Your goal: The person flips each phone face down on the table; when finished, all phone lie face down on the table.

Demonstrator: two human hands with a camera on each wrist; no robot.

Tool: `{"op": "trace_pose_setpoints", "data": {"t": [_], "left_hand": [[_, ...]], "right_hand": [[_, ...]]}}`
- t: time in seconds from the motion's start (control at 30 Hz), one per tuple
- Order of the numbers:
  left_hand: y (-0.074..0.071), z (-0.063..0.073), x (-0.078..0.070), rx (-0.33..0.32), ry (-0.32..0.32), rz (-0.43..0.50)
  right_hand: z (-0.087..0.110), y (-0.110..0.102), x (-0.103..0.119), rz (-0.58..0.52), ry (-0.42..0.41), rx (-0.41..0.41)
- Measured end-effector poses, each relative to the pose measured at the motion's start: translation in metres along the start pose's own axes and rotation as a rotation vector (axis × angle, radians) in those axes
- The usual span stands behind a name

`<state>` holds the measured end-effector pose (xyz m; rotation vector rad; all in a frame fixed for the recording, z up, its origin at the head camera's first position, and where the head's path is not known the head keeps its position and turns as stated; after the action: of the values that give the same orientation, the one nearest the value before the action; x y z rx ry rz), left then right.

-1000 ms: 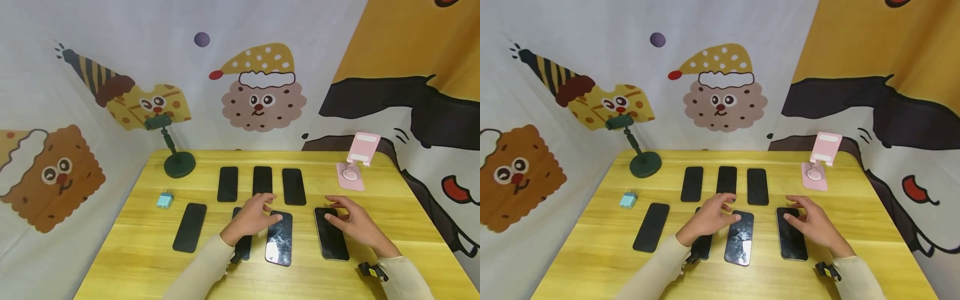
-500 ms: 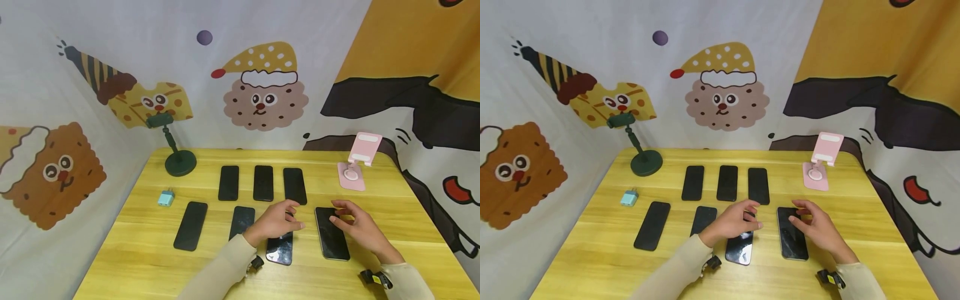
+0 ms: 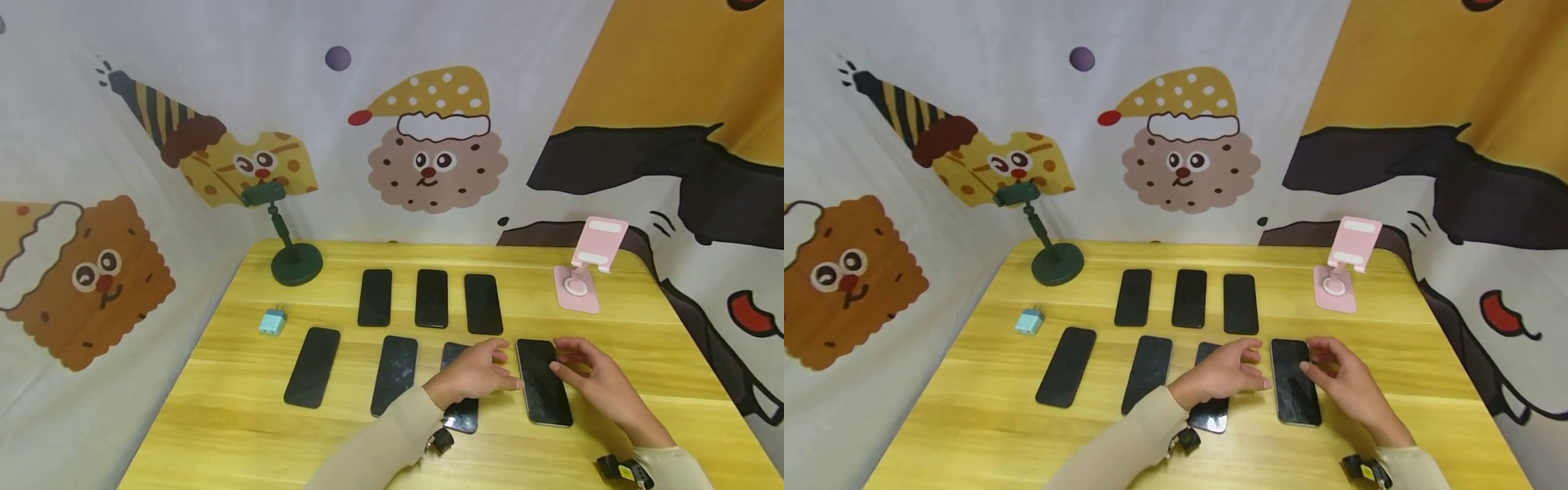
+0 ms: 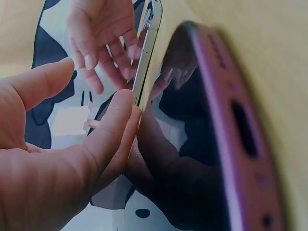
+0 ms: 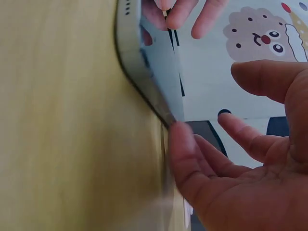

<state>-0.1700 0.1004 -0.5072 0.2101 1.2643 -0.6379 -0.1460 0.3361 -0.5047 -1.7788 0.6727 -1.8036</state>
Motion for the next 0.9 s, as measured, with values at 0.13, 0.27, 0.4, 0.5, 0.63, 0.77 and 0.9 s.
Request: {"op": "trace_pose_setpoints", "data": {"t": [0.13, 0.27, 0.4, 0.5, 0.63, 0.77, 0.9], "left_hand": [[0.005, -0.001, -0.002, 0.022, -0.007, 0.036], [0.01, -0.002, -0.004, 0.05, -0.006, 0.098], [0.015, -0.003, -0.005, 0.049, -0.016, 0.144], [0.019, -0.004, -0.002, 0.039, -0.036, 0.223], [0.024, -0.006, 0.001, 0.028, -0.052, 0.343], [0.027, -0.008, 0.003, -0.005, -0.059, 0.4], [0.03, -0.008, 0.003, -0.062, -0.066, 0.481]], "right_hand": [[0.004, 0.0, -0.002, 0.014, 0.029, 0.027], [0.004, -0.004, -0.001, 0.0, 0.006, 0.011], [0.004, -0.002, 0.001, -0.059, -0.003, 0.019], [0.005, 0.001, -0.001, -0.102, 0.019, 0.04], [0.005, 0.002, -0.004, -0.141, 0.033, 0.045], [0.004, 0.001, -0.003, -0.122, 0.032, 0.031], [0.004, 0.002, -0.002, -0.098, 0.041, 0.025]]}}
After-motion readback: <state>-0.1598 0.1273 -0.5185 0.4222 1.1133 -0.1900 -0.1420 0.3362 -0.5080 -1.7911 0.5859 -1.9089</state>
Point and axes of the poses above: each hand's wrist, its own z-axis away from the middle knuckle, its own y-axis out of the palm, x = y × z, the point moved 5 cm from there along -z, towards the middle knuckle, and after that the axes turned 4 degrees about -x, right-handed, at the moved point
